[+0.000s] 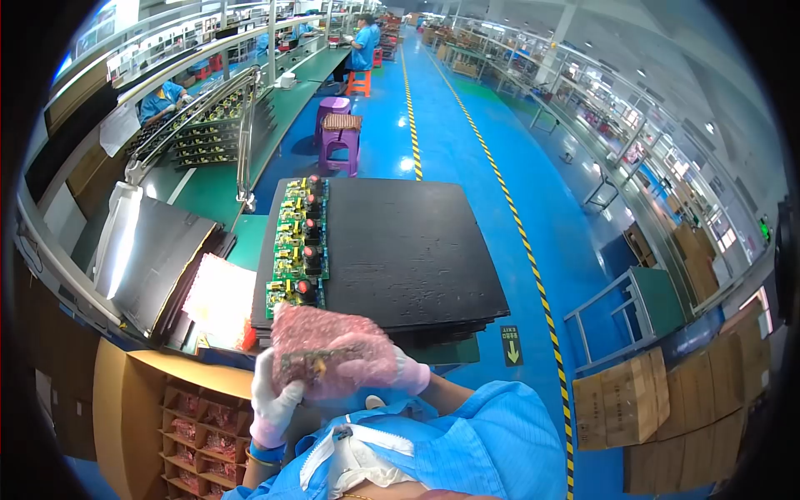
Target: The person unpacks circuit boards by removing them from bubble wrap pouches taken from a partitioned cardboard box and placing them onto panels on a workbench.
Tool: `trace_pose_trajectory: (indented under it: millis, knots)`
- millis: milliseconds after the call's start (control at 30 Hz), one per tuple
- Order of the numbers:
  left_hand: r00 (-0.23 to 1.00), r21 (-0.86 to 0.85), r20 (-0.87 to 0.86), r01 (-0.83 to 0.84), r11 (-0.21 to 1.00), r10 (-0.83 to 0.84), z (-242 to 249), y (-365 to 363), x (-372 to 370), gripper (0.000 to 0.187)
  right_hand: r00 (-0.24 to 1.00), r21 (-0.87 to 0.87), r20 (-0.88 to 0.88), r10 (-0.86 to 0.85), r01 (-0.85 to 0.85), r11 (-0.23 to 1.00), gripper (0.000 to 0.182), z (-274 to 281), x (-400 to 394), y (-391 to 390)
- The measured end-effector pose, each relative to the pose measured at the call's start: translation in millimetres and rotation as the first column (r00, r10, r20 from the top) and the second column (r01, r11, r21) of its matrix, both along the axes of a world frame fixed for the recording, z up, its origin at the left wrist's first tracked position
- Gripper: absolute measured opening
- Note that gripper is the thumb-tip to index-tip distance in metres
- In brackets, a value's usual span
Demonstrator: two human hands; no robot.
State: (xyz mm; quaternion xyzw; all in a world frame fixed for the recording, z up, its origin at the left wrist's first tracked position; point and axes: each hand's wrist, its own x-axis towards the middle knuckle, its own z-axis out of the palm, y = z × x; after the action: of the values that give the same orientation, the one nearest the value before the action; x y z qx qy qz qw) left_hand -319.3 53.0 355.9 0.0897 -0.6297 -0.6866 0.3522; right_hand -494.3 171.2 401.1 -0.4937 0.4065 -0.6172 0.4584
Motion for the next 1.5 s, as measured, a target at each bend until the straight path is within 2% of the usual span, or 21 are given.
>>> trace_pose_trajectory:
  millis: [33,100,133,233,367,400,500,533,667,767,833,900,967,1000,1067,1133,1167,1233,1300,1400,1500]
  knots:
    - [0.998,0.024,0.061,-0.027,0.999,0.026,-2.0,2.3,1.6,0.051,0.996,0.017,0.076,-0.053,0.051,0.999,0.029,2.4,-1.0,7.7]
    - [0.980,0.071,0.188,-0.087,0.994,0.073,-2.9,7.5,3.0,0.047,0.990,0.060,-0.005,-0.138,0.138,0.989,0.033,-28.8,-14.7,12.4]
    - [0.982,0.108,0.148,-0.133,0.985,0.116,0.7,11.7,-2.4,0.040,0.981,0.139,0.052,-0.186,0.177,0.974,0.031,-32.2,-12.3,15.3]
    - [0.981,0.164,0.057,-0.193,0.967,0.186,-4.3,13.7,-18.7,0.036,0.867,-0.160,-0.358,-0.346,0.308,0.938,0.028,-26.1,-29.2,15.1]
    - [0.953,0.176,-0.004,-0.298,0.938,0.303,7.5,17.7,-40.9,0.027,0.954,0.070,0.150,-0.258,0.250,0.966,0.032,-21.1,-47.4,18.8]
    - [0.917,0.120,0.028,-0.398,0.909,0.398,-5.1,10.7,-40.1,0.021,0.884,0.070,0.431,-0.178,0.164,0.984,0.033,-23.1,-50.4,20.0]
    - [0.888,0.131,-0.012,-0.454,0.882,0.459,11.1,3.8,-40.5,0.018,0.835,0.092,0.272,-0.478,0.472,0.877,0.032,-0.4,-73.2,31.1]
    - [0.883,0.070,-0.019,-0.467,0.881,0.469,6.1,2.0,-40.8,0.017,0.842,0.069,0.247,-0.480,0.479,0.875,0.030,1.3,-77.8,30.4]
    - [0.809,0.083,-0.012,-0.585,0.807,0.587,-4.1,-14.8,-45.4,0.021,0.994,0.371,0.045,-0.104,0.080,0.925,0.035,14.1,-113.2,37.0]
    - [0.749,0.273,-0.103,-0.612,0.742,0.655,17.5,-22.2,-43.8,0.019,0.952,0.305,-0.244,-0.185,0.256,0.917,0.033,24.6,-151.7,31.9]
    - [0.881,0.279,-0.173,-0.385,0.880,0.440,15.3,-36.5,-19.7,0.027,0.913,0.214,-0.249,-0.324,0.378,0.901,0.031,22.8,-187.7,19.2]
    - [0.774,0.450,-0.121,-0.516,0.729,0.622,6.4,-46.5,-11.2,0.029,0.855,0.276,-0.356,-0.377,0.482,0.832,0.035,12.6,-226.5,1.7]
    - [0.623,-0.274,0.008,-0.751,0.601,0.782,-14.0,-51.8,3.8,0.033,0.778,0.323,-0.517,-0.356,0.563,0.761,0.038,-10.0,-261.2,-15.3]
    - [0.516,-0.609,0.000,-0.679,0.409,0.857,-22.0,-54.3,10.1,0.036,0.785,0.362,-0.510,-0.351,0.567,0.740,0.044,-11.9,-268.8,-19.5]
    - [0.719,-0.021,-0.055,-0.695,0.719,0.693,-24.6,-58.7,25.9,0.038,0.608,0.299,-0.728,-0.318,0.698,0.651,0.047,-28.2,-292.0,-28.6]
    - [0.803,0.365,-0.254,-0.438,0.822,0.540,-24.1,-53.4,40.4,0.038,0.305,0.132,-0.940,-0.154,0.740,0.659,0.047,-26.2,-313.6,-32.5]
    - [0.612,0.554,-0.031,-0.647,0.524,0.790,0.3,-45.2,21.9,0.038,0.152,0.062,-0.986,-0.072,0.728,0.683,0.046,-23.4,-319.1,-34.0]
    - [0.549,-0.085,-0.021,-0.834,0.545,0.836,-13.2,-35.7,28.4,0.040,0.261,0.113,-0.962,-0.077,0.642,0.759,0.041,-7.6,-314.0,-33.1]
    - [0.452,-0.185,0.042,-0.873,0.452,0.891,-3.9,-27.6,23.8,0.039,0.300,0.241,-0.948,0.101,0.474,0.847,0.037,0.2,-303.8,-34.9]
    - [0.625,0.257,0.013,-0.757,0.601,0.781,7.9,-25.1,19.7,0.039,0.262,0.289,-0.948,0.178,0.481,0.828,0.029,-4.5,-290.4,-45.0]
    - [0.671,0.444,-0.020,-0.659,0.607,0.742,8.3,-24.0,22.4,0.036,0.159,0.177,-0.980,0.116,0.449,0.876,0.025,-12.8,-302.7,-75.3]
